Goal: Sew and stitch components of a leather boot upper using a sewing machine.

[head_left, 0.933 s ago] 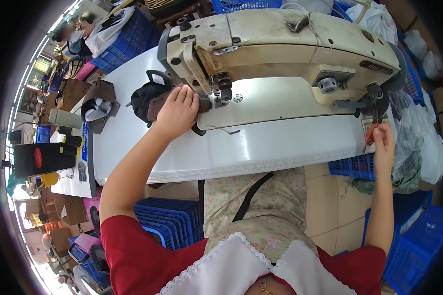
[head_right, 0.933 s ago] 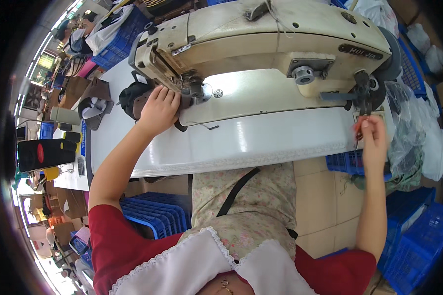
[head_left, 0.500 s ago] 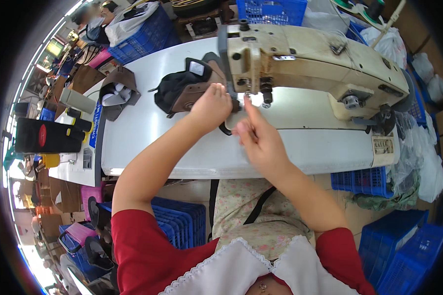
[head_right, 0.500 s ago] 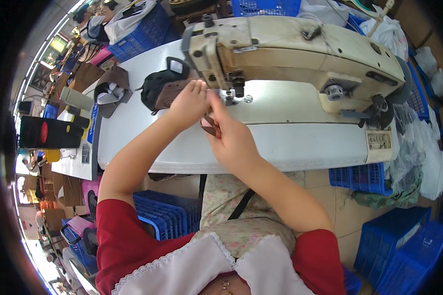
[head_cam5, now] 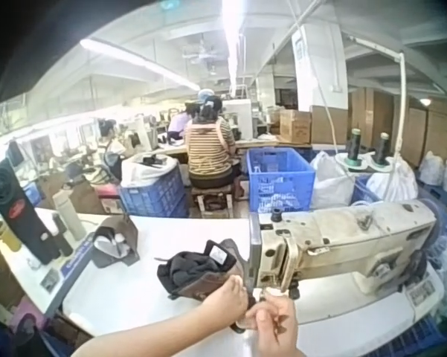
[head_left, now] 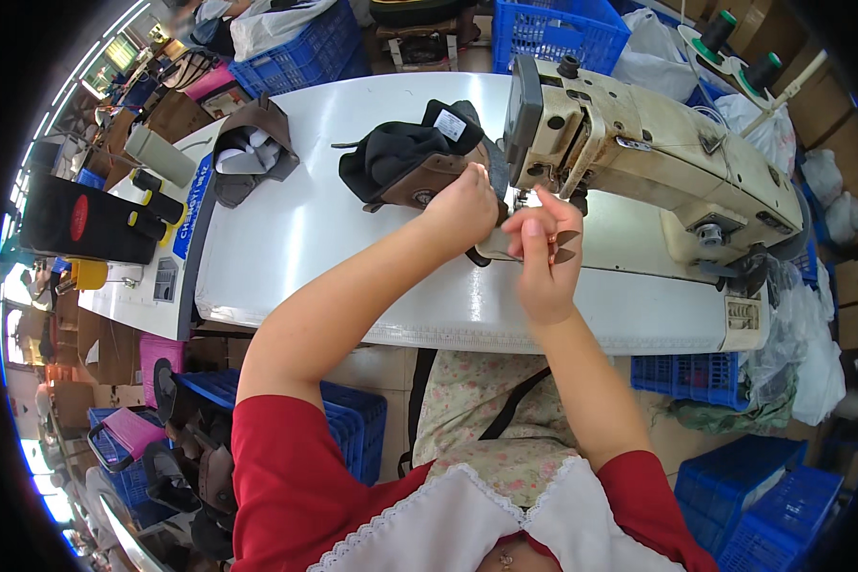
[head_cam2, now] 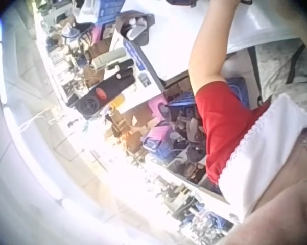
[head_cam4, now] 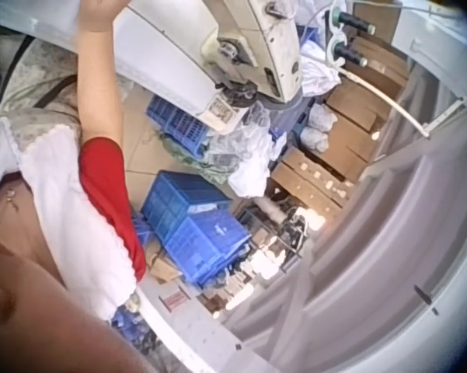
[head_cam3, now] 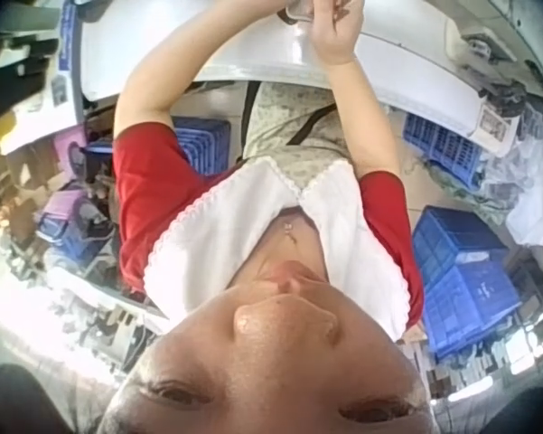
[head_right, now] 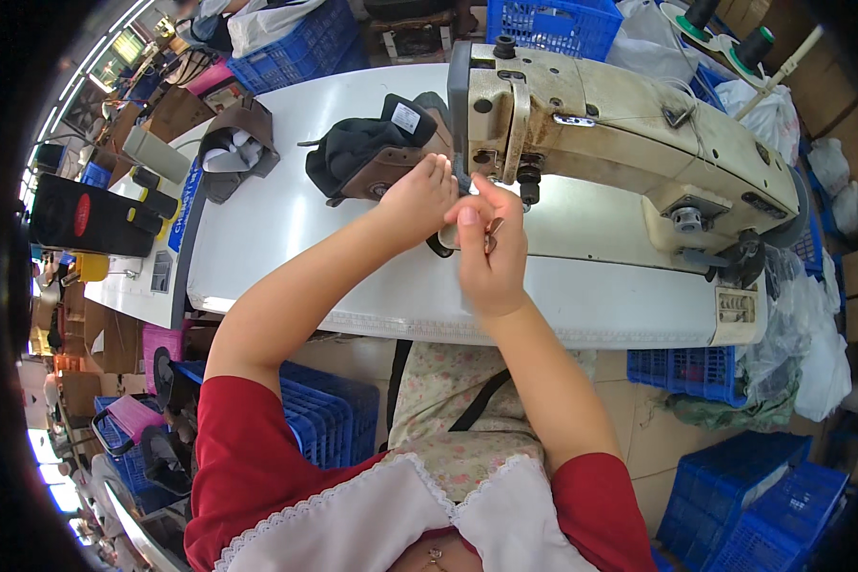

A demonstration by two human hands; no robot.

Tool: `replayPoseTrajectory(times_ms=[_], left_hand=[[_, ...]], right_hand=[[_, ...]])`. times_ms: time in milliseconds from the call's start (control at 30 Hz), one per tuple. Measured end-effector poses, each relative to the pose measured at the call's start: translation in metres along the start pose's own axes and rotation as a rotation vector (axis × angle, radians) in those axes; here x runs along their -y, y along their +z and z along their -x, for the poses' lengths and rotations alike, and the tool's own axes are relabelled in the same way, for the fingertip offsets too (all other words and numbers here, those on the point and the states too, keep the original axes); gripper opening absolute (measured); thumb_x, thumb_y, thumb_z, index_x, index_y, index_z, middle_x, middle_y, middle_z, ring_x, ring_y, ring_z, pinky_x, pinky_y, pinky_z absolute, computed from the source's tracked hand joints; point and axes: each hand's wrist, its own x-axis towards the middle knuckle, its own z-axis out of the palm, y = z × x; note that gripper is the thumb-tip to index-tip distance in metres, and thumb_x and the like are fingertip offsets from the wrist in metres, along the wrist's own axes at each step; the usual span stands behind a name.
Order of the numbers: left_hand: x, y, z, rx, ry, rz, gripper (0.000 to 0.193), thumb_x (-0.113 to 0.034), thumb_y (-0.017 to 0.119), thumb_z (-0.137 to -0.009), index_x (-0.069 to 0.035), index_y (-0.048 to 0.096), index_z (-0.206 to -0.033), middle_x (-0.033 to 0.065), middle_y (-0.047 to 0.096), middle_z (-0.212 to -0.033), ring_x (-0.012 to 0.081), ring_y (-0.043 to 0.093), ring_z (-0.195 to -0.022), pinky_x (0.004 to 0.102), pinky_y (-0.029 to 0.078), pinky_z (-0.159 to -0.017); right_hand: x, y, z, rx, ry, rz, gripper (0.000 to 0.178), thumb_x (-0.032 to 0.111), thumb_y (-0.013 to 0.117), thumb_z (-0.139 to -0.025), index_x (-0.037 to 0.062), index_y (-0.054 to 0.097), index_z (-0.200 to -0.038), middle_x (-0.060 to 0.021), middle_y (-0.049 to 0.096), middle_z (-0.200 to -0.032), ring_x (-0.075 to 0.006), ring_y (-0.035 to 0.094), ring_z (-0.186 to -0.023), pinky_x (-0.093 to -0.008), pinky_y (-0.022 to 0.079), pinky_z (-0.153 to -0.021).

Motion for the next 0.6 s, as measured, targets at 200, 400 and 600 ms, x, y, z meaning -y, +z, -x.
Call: replayPoseTrajectory(times_ms=[200, 400, 600], left_hand=[[0.014, 0.001, 0.032, 0.232, -0.101, 0.063, 0.036, -0.019, 0.054, -0.084, 0.003, 0.061, -0.113, 0.0194, 0.060, -0.124, 0.0297, 0.054, -0.120, 0.0395, 0.035, -0.107], [0.031, 0.000, 0.110, -0.004, -0.154, 0.085, 0.042, -0.014, 0.055, -0.082, 0.002, 0.059, -0.120, 0.0193, 0.059, -0.129, 0.0294, 0.052, -0.126, 0.0394, 0.035, -0.110], [0.018, -0.001, 0.118, -0.137, -0.205, 0.095, 0.042, -0.013, 0.055, -0.079, 0.003, 0.060, -0.118, 0.0188, 0.061, -0.125, 0.0288, 0.055, -0.122, 0.0396, 0.040, -0.106]], right_hand=[[0.021, -0.036, 0.003, 0.122, 0.097, 0.223, 0.032, 0.012, 0.052, -0.098, 0.0051, 0.050, -0.129, -0.0037, 0.067, -0.085, -0.0050, 0.048, -0.061, -0.0207, 0.043, -0.059], [0.013, -0.024, -0.001, 0.397, 0.280, 0.754, 0.039, 0.017, 0.062, -0.083, 0.0112, 0.055, -0.121, -0.0108, 0.068, -0.089, -0.0301, 0.066, -0.077, -0.0426, 0.051, -0.070], [-0.027, 0.008, -0.002, 0.528, 0.108, 1.012, 0.040, 0.010, 0.057, -0.086, 0.0134, 0.056, -0.126, -0.0107, 0.065, -0.088, -0.0320, 0.065, -0.078, -0.0430, 0.051, -0.067]])
